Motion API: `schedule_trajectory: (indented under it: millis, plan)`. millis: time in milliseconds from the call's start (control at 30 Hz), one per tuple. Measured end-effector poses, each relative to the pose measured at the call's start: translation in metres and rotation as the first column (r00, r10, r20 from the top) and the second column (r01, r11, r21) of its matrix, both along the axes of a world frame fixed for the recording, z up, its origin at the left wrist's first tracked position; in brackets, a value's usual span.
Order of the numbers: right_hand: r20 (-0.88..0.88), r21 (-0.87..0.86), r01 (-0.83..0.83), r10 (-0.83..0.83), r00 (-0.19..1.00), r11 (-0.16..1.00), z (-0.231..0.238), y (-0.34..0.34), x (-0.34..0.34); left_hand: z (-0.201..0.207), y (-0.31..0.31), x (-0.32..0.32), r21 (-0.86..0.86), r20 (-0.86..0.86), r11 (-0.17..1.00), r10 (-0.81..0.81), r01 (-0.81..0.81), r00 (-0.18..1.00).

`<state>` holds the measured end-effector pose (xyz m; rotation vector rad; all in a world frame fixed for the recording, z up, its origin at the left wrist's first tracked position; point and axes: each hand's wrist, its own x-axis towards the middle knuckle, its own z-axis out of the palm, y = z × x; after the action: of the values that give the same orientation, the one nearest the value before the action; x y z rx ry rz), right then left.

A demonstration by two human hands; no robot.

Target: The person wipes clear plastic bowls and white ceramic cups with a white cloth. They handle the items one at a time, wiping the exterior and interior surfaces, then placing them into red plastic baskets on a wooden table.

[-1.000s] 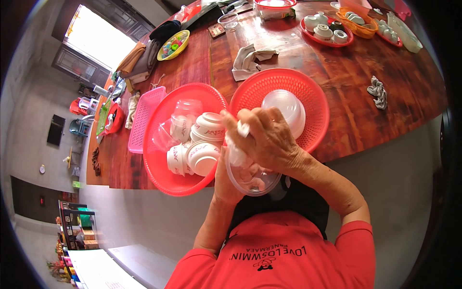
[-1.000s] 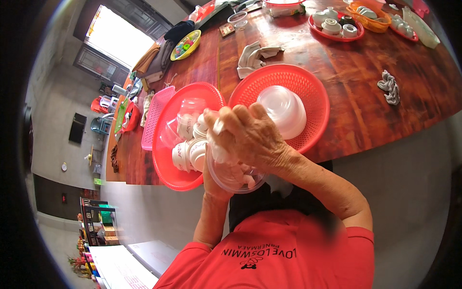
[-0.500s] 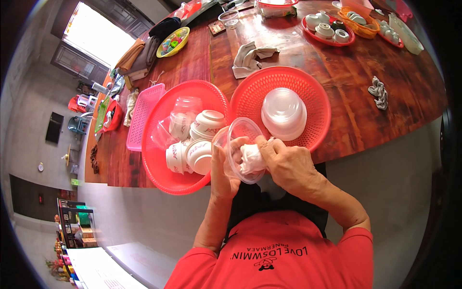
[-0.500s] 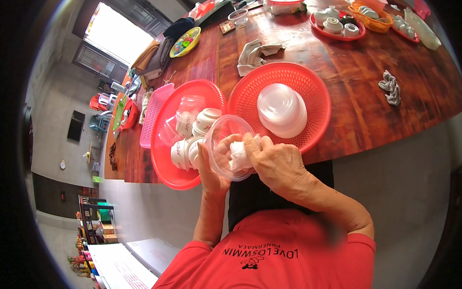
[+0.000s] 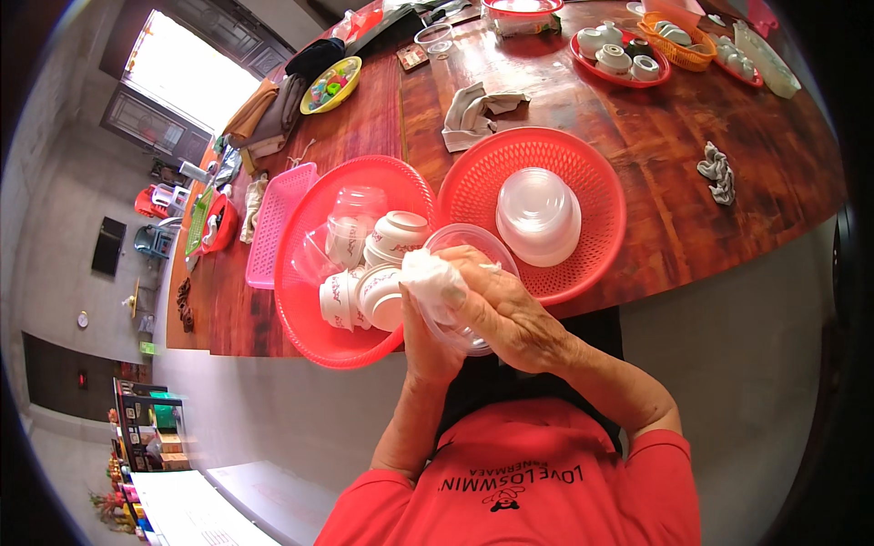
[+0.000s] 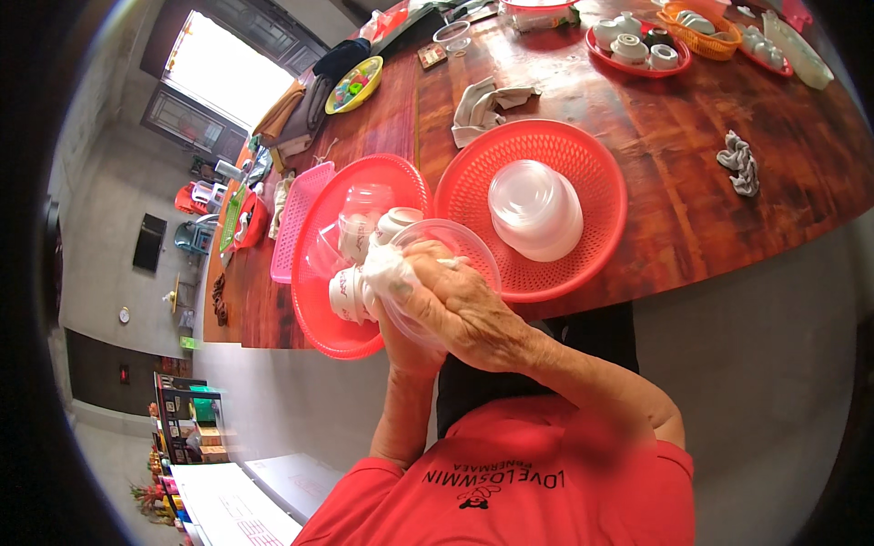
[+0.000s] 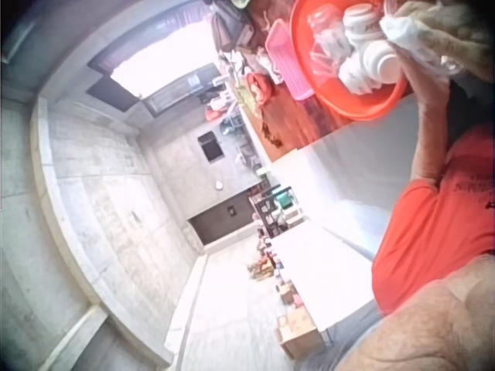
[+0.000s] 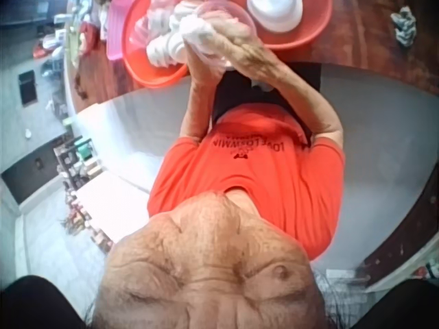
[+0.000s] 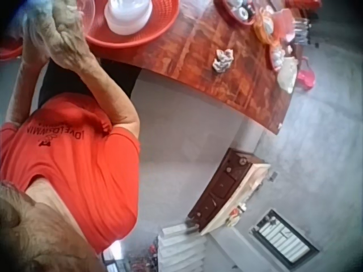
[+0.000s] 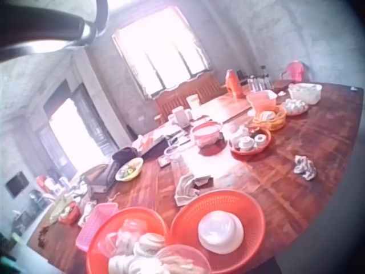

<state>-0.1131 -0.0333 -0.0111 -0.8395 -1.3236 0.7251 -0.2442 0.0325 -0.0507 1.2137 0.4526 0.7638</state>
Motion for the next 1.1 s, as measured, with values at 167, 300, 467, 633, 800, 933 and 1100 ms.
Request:
schedule_trajectory:
  millis: [167,300,467,633,800,933,1100]
  plan:
    - [0.126,-0.037,-0.136,0.14,0.982,0.99,0.0,-0.009,0.007,0.003,0.001,0.002,-0.328,0.198,0.934,-0.082,0.144,0.977]
    - [0.441,0.031,-0.164,0.133,0.887,0.986,-0.01,-0.015,0.019,0.002,0.004,0.0,-0.419,0.31,0.872,-0.123,0.252,0.943]
    - [0.787,0.171,0.141,-0.222,0.576,0.975,-0.008,-0.031,0.037,0.017,0.004,-0.003,-0.332,0.105,0.933,-0.111,0.14,0.988]
    - [0.745,0.481,0.357,-0.588,0.316,0.801,-0.007,-0.014,0.043,0.025,-0.002,0.003,-0.329,0.123,0.933,-0.114,0.149,0.986]
    - [0.793,0.247,0.386,-0.414,0.447,0.889,-0.026,-0.025,0.028,0.021,0.004,-0.001,-0.284,0.094,0.949,-0.113,0.135,0.989]
    - [0.766,0.013,0.176,-0.123,0.631,0.984,-0.013,-0.041,0.017,0.011,0.002,0.0,-0.333,0.112,0.941,-0.023,0.059,0.993]
    - [0.415,0.056,0.125,-0.136,0.9,0.991,-0.002,-0.038,0.012,0.005,0.01,-0.006,-0.203,0.237,0.949,-0.19,0.24,0.953]
